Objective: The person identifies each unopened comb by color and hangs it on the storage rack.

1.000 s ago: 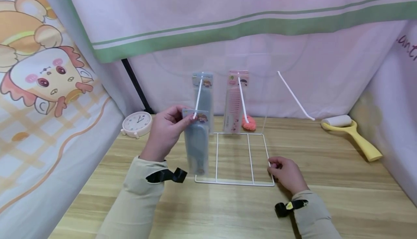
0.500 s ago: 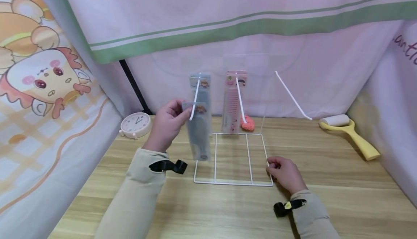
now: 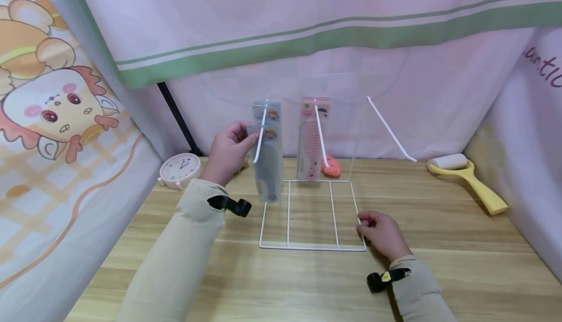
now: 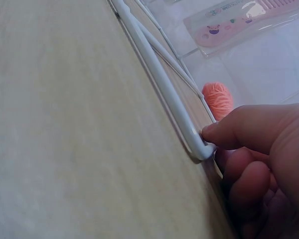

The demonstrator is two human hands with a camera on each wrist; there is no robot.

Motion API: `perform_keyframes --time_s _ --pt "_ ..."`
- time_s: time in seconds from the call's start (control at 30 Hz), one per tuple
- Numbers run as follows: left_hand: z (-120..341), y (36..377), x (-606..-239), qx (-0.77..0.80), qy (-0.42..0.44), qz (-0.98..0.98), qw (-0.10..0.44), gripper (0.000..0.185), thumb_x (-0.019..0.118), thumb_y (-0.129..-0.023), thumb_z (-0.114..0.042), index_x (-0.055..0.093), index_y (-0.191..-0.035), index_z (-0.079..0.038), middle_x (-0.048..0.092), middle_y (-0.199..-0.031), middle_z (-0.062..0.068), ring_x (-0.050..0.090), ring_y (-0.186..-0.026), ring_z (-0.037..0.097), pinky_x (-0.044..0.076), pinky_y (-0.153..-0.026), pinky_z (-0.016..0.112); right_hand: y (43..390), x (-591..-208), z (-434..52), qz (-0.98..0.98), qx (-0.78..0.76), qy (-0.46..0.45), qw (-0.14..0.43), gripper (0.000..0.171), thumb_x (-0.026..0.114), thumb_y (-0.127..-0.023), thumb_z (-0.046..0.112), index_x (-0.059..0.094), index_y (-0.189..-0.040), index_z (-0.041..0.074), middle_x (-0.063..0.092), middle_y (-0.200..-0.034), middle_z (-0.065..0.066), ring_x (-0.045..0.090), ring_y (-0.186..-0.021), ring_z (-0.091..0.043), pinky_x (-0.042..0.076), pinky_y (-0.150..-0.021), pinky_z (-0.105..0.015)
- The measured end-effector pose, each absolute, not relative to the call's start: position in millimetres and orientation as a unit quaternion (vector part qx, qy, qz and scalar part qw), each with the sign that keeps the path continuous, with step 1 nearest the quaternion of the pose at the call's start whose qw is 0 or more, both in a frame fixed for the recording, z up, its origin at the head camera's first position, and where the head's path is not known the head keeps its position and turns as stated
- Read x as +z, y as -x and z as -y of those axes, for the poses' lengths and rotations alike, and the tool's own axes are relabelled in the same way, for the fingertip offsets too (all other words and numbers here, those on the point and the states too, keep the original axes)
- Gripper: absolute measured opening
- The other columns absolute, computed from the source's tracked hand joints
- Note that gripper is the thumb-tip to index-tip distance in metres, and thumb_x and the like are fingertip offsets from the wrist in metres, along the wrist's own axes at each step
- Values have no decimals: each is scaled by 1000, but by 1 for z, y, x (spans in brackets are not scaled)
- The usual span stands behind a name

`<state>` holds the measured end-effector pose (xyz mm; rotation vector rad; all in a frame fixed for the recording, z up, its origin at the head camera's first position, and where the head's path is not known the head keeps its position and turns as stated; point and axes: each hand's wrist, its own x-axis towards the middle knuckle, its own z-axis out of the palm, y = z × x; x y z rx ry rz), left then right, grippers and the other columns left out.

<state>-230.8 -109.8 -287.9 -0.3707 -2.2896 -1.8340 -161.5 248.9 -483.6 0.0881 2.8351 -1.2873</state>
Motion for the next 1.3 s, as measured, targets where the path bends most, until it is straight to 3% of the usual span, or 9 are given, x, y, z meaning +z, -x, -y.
perform_keyframes --time_s 0.4,0.7,1.0,1.3 --pt "107 260 -288 -601 102 787 100 18 67 -98 -24 67 -105 -7 68 -99 6 61 -93 17 51 -85 31 161 -483 -249 -913 -408 -28 10 31 72 -86 10 70 -116 1 63 -86 -3 56 -78 -18 46 -69 -30" --pt "105 278 -287 -593 94 790 125 16 67 -97 -14 67 -109 -3 70 -104 9 64 -97 17 52 -91 32 163 -485 -248 -909 -415 -35 12 32 72 -86 9 70 -117 1 64 -87 -3 57 -77 -18 48 -67 -30" --pt "103 293 -285 -576 74 806 116 20 67 -98 -17 66 -112 -4 70 -111 9 64 -104 19 51 -97 35 163 -488 -250 -912 -411 -18 0 30 73 -83 7 72 -112 0 63 -82 -1 57 -75 -15 47 -68 -28" --pt "101 294 -282 -577 68 807 105 17 67 -98 -19 64 -108 -6 68 -107 8 61 -103 19 50 -96 36 164 -492 -252 -913 -408 6 -13 29 76 -81 10 73 -109 2 65 -82 2 58 -77 -13 49 -72 -28"
